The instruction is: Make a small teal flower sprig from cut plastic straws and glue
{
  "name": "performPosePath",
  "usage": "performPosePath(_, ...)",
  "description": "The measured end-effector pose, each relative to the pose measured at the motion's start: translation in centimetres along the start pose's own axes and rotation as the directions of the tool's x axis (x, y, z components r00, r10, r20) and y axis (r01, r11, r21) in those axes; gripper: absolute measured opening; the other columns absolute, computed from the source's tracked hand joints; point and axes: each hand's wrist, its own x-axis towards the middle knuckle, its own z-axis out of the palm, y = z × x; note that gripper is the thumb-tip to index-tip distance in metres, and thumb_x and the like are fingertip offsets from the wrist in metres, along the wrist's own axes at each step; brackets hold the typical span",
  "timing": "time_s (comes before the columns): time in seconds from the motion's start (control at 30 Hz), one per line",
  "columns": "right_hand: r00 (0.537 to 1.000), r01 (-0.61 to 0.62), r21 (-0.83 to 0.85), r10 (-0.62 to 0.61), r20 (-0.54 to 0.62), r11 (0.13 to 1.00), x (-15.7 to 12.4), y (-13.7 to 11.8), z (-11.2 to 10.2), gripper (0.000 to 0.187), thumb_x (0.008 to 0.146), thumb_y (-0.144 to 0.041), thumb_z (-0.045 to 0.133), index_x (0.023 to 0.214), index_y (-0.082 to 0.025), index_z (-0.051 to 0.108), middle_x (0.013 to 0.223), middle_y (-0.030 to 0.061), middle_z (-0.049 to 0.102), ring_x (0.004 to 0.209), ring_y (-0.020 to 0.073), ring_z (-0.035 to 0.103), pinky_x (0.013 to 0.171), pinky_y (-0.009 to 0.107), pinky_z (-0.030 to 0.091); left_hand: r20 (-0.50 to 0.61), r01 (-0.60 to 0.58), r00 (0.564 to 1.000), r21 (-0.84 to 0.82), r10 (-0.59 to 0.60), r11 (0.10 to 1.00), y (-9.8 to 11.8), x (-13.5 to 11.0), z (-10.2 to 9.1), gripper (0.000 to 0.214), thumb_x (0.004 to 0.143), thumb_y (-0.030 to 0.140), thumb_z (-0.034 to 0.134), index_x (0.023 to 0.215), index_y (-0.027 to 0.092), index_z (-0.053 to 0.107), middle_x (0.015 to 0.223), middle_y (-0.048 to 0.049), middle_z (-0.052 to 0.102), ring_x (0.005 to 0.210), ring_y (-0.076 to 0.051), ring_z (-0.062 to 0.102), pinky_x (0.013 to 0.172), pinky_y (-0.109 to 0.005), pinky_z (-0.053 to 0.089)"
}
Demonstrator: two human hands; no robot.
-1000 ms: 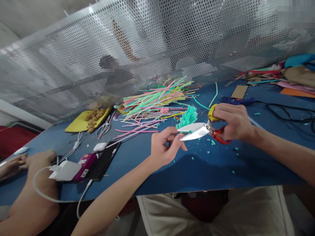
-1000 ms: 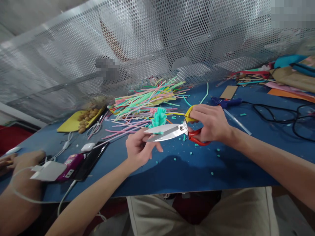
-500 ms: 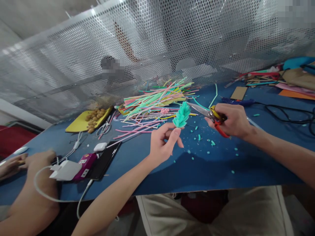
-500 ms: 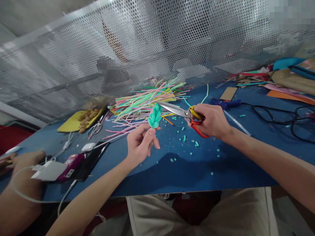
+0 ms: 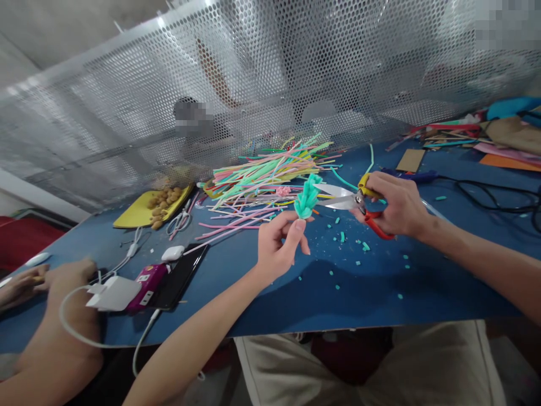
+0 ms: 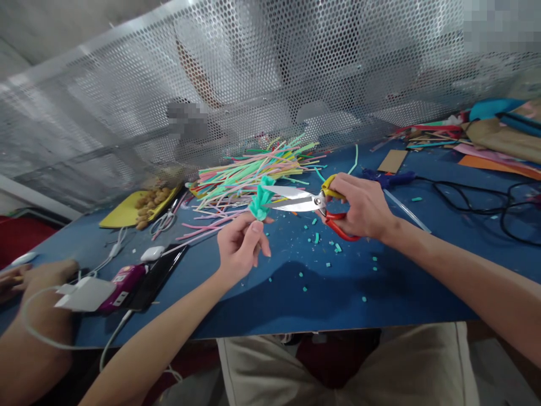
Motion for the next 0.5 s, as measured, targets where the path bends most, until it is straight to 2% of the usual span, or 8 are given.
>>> performPosePath(0.13,0.999,0.021,-0.030,-0.022,-0.034,0.999,-0.22,0.10,0.00,0.027,0.073,-0.030,0.073,0.080,-0.023,0.049,0.082,0.0028,0.063,0.069,0.0169,0.057,0.058,0.031,0.038,-0.070,-0.081,0.994,0.037,0.084,0.996,-0.47,-0.19,-0.01,0.024,0.102,0.040,0.060,0.107,0.019,0.071,0.054,0.0038,0.067,0.029,-0.004,0.046,0.036,-0.016,0.034)
performPosePath(0.27,0.999,0.021,-0.019,-0.021,-0.036,1.000,-0.34,0.30,0.18,0.025,0.072,-0.029,0.072,0.081,-0.023,0.051,0.083,0.0023,0.064,0.069,0.0165,0.058,0.059,0.030,0.039,-0.085,-0.119,0.989,0.047,0.123,0.992,-0.51,-0.23,-0.04,0.021,0.102,0.036,0.059,0.105,0.018,0.070,0.052,0.0042,0.066,0.029,-0.004,0.046,0.038,-0.016,0.036)
performPosePath(0.5,1.000,0.030,-0.028,-0.031,-0.003,0.999,-0.49,0.36,0.27,0.026,0.072,-0.031,0.073,0.080,-0.023,0.050,0.081,0.0029,0.063,0.068,0.0168,0.058,0.057,0.030,0.036,-0.040,-0.150,0.988,0.055,0.152,0.987,-0.30,-0.25,-0.01,0.019,0.103,0.033,0.058,0.104,0.018,0.070,0.050,0.0044,0.065,0.028,-0.004,0.045,0.040,-0.016,0.038)
